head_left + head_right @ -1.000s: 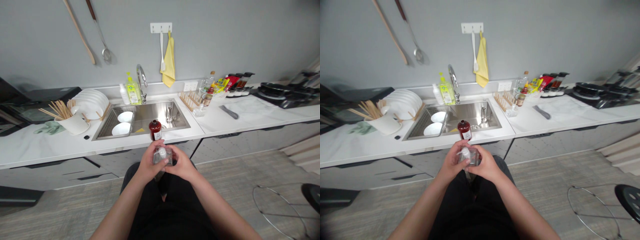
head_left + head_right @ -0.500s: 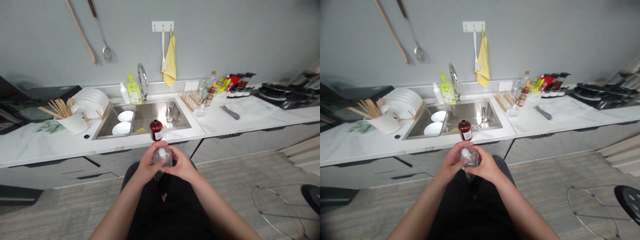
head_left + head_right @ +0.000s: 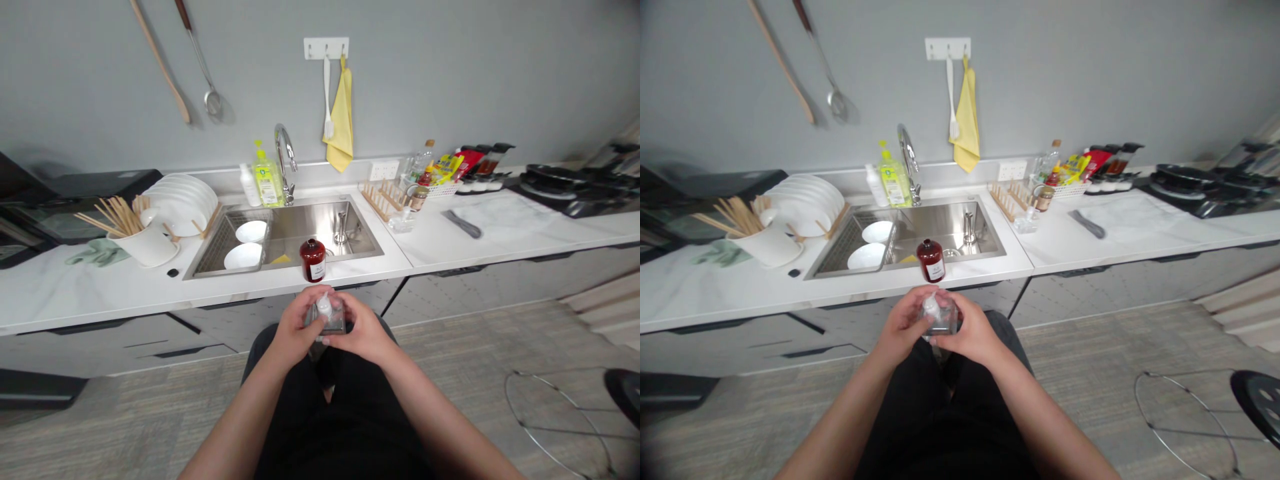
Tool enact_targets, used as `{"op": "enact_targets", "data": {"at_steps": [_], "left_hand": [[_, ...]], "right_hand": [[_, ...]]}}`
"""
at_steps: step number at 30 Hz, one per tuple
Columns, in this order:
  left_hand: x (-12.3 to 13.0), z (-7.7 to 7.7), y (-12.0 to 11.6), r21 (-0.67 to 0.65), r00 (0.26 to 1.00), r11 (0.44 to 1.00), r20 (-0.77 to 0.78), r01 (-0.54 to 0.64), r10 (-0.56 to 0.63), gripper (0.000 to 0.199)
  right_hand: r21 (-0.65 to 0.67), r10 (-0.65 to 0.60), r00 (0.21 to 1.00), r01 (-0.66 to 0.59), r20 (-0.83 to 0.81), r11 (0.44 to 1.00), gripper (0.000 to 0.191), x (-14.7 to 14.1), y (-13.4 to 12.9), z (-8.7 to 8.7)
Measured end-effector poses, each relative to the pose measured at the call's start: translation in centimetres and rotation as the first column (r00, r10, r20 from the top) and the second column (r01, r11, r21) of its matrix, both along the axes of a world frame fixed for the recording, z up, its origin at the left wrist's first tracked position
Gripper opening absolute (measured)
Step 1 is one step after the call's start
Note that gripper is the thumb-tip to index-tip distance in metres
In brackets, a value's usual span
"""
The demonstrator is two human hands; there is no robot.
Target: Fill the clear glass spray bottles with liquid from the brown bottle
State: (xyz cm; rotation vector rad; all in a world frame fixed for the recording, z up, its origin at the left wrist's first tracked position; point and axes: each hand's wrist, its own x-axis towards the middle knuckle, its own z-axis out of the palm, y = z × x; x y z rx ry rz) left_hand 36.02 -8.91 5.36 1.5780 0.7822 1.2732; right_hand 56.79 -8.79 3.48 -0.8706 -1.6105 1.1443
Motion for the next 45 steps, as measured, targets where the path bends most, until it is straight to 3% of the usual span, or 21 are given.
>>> {"op": "enact_targets", "data": {"at_steps": [9,13,17,23,27,37,42,45], "left_hand": [[0.8,0.7,0.6,-0.024,0.986,0.987,-0.056,-0.158,0.156,0.055],[0.3,1.3,0.0,0.036,0.996,0.998,-0.070,-0.060,0.062,0.058],[0.0,2.0,0.1,0.001,1.000,1.000,-0.010,0.002,-0.002,0.052],[0.5,1.8,0.8,0.059,0.978,0.980,-0.073,-0.192,0.196,0.051],[0.4,1.6,0.5,0.078,0.952,0.953,-0.078,-0.291,0.297,0.040],[-0.5,4.5,-0.5,0.172,0.909,0.935,-0.235,-0.310,0.344,0.026],[-0.6,4.8,-0.3,0.094,0.929,0.951,-0.205,-0.295,0.308,0.029],[-1.0,4.8,0.0,0.084,0.918,0.937,-0.185,-0.340,0.350,0.034]], "right_hand": [[0.034,0.022,0.999,-0.023,0.028,0.999,0.082,0.0,0.0,-0.1],[0.031,0.034,0.999,-0.034,0.018,0.999,0.082,-0.1,0.2,0.0],[-0.001,0.032,0.999,-0.032,0.015,0.999,0.080,0.1,0.5,0.4],[0.007,-0.034,0.998,0.034,0.053,0.999,0.079,0.4,0.2,0.5],[-0.010,-0.019,0.998,0.020,0.055,1.000,0.076,0.2,-0.1,0.7],[-0.014,-0.077,0.993,0.079,0.086,0.997,0.075,0.1,-0.2,0.6],[-0.013,-0.071,0.992,0.073,0.104,0.997,0.076,0.2,-0.2,0.6],[-0.014,-0.073,0.989,0.076,0.126,0.997,0.075,0.2,-0.3,0.7]]}}
